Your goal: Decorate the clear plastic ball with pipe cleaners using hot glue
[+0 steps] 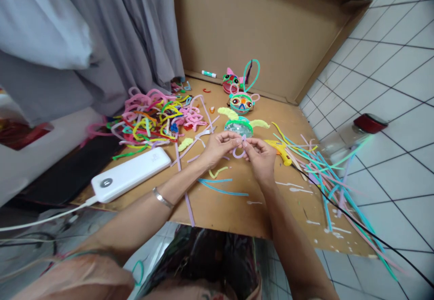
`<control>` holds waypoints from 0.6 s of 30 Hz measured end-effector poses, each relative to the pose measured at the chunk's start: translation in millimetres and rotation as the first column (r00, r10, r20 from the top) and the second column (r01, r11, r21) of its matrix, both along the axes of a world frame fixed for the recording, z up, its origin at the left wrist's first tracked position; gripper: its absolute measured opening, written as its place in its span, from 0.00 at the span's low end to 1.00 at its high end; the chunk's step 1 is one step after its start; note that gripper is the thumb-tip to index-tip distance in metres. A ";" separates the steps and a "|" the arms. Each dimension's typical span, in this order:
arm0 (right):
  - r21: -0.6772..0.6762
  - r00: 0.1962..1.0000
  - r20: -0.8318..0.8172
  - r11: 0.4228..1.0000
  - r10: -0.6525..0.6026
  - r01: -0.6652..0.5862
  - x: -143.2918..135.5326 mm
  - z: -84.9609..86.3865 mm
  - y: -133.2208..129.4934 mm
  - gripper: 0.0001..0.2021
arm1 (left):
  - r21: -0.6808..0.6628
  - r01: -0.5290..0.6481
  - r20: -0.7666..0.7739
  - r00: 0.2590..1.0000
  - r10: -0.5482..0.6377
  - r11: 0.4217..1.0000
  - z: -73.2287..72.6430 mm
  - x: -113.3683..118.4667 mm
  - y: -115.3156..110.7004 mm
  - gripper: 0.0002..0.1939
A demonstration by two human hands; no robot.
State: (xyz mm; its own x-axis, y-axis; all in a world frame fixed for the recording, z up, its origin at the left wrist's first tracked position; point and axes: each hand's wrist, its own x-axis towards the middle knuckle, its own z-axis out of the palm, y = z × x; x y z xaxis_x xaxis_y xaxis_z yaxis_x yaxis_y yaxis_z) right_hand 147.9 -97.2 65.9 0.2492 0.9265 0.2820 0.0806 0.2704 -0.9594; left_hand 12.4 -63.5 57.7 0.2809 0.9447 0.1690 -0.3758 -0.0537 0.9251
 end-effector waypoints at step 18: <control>-0.012 0.999 0.018 0.999 0.046 -0.046 3.3 -6.2 3.2 0.14 | -0.016 -0.077 -0.014 0.997 0.076 0.997 4.3 1.8 -4.7 0.22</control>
